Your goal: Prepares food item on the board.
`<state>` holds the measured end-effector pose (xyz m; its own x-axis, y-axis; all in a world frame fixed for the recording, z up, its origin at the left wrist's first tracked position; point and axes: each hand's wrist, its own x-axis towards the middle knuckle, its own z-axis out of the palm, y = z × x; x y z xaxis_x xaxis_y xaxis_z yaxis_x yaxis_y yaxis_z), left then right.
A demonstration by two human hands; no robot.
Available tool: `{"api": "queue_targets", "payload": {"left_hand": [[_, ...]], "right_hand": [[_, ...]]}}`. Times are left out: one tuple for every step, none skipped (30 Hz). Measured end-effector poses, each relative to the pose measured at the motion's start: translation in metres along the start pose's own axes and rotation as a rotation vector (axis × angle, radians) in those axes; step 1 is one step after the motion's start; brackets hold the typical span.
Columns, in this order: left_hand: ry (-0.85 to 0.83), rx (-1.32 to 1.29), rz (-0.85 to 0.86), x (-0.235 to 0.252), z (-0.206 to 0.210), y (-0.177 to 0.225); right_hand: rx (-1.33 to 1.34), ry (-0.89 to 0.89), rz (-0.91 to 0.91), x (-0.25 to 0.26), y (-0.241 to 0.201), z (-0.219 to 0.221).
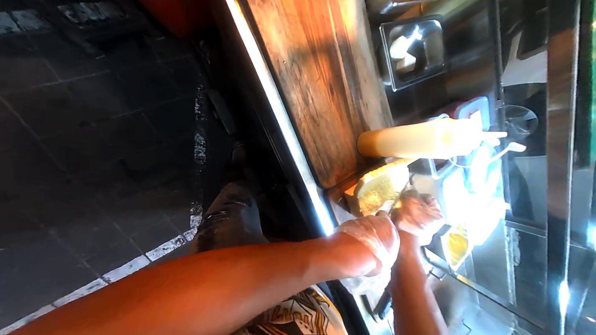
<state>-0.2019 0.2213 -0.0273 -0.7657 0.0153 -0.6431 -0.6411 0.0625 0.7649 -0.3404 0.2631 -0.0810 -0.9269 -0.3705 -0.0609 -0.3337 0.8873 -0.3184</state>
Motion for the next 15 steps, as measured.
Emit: {"api": "queue_targets", "payload": {"left_hand": [[-0.009,-0.007,-0.015,-0.001,0.001,0.001],[-0.01,-0.006,-0.02,0.0,0.002,0.001],[-0.003,-0.003,-0.019,0.001,0.002,0.002],[0.008,0.015,-0.001,0.005,0.002,0.002],[0.015,0.032,0.018,0.007,0.0,0.002],[0.015,0.041,0.03,0.008,-0.001,0.002],[0.021,0.043,0.034,0.009,-0.002,0.002],[0.029,0.033,0.036,0.01,-0.002,0.003],[0.036,0.021,0.041,0.011,0.0,0.004],[0.035,0.027,0.055,0.014,0.001,0.006],[0.029,0.056,0.081,0.015,0.0,0.008],[0.031,0.078,0.106,0.017,-0.002,0.01],[0.039,0.092,0.12,0.019,-0.004,0.011],[0.056,0.084,0.122,0.024,-0.004,0.01],[0.088,0.054,0.111,0.032,-0.002,0.009]], "right_hand": [[0.014,0.012,-0.045,0.002,0.006,0.002],[0.023,0.04,-0.088,0.01,0.015,0.01],[-0.001,0.087,-0.108,0.024,0.023,0.019],[-0.08,0.085,-0.065,0.033,0.021,0.022],[-0.143,0.06,-0.018,0.035,0.016,0.02],[-0.109,0.065,-0.011,0.03,0.016,0.018],[-0.037,0.073,-0.047,0.022,0.02,0.015],[-0.001,0.096,-0.057,0.015,0.017,0.013],[-0.006,0.112,-0.059,0.015,0.016,0.013],[-0.041,0.122,-0.071,0.024,0.019,0.015],[-0.08,0.116,-0.048,0.039,0.02,0.019],[-0.146,0.064,0.023,0.05,0.015,0.018],[-0.244,0.005,0.064,0.057,0.009,0.015],[-0.299,-0.019,0.037,0.057,0.01,0.013],[-0.295,-0.003,-0.062,0.053,0.017,0.012]]}}
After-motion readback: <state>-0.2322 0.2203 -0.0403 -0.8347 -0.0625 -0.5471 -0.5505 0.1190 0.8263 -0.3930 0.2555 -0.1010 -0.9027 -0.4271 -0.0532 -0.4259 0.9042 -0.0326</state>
